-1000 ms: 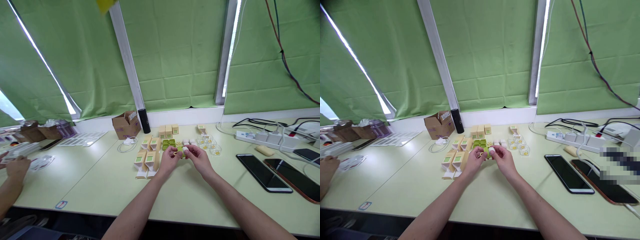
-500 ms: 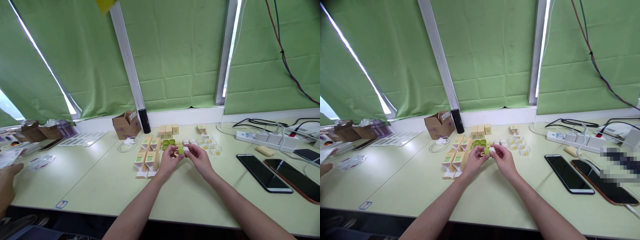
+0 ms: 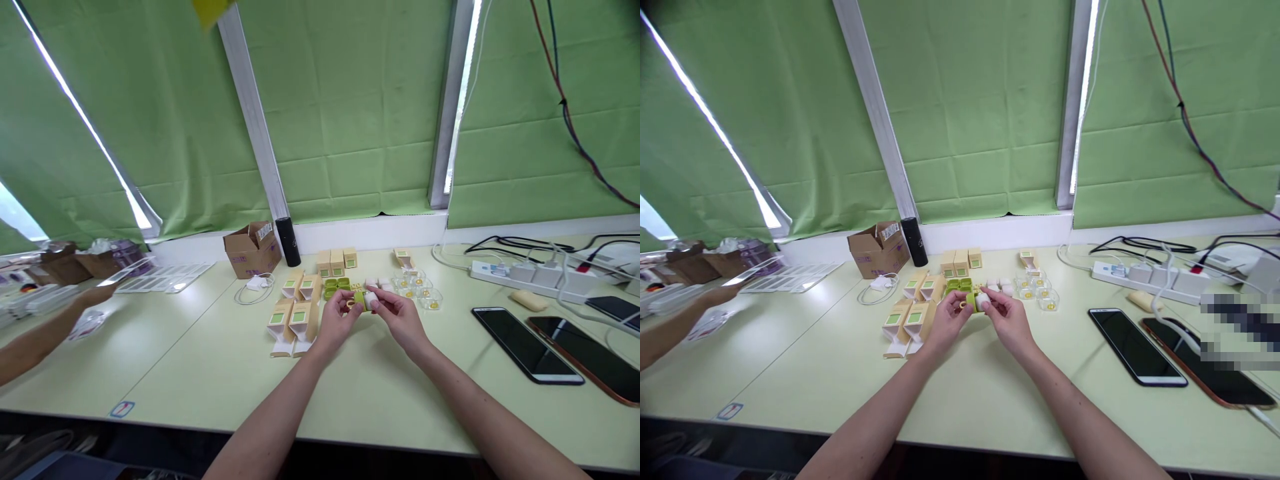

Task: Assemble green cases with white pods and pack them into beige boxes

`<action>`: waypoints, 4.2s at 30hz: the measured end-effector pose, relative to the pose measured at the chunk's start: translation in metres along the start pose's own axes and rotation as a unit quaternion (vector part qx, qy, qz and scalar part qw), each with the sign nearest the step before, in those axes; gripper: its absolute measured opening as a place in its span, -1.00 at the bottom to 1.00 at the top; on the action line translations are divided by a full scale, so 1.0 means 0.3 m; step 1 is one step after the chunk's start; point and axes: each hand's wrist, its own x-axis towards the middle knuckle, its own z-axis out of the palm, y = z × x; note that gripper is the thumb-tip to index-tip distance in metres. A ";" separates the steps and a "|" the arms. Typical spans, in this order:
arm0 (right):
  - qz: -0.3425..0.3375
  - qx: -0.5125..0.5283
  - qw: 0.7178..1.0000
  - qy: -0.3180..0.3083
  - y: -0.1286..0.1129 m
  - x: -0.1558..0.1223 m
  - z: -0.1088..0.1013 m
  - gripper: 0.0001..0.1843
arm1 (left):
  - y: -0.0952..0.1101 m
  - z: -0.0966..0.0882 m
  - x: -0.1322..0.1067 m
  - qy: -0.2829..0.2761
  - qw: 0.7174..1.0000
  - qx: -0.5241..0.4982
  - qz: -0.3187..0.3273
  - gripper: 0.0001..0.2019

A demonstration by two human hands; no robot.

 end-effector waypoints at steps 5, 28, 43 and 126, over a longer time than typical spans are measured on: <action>0.003 -0.006 1.000 -0.002 0.005 -0.001 0.001 -0.31 | 0.004 0.001 -0.001 0.005 1.000 0.004 0.005 -0.44; 0.028 0.076 0.997 0.009 -0.029 -0.002 0.015 -0.43 | 0.032 0.010 -0.043 0.013 0.984 0.127 0.121 -0.54; 0.000 0.050 0.999 -0.012 -0.017 -0.018 0.031 -0.48 | 0.038 0.029 -0.041 0.010 0.992 0.024 0.122 -0.64; -0.300 -0.339 0.890 -0.053 0.045 -0.046 0.022 -0.46 | 0.012 0.069 -0.032 -0.030 0.994 -0.101 -0.029 -0.39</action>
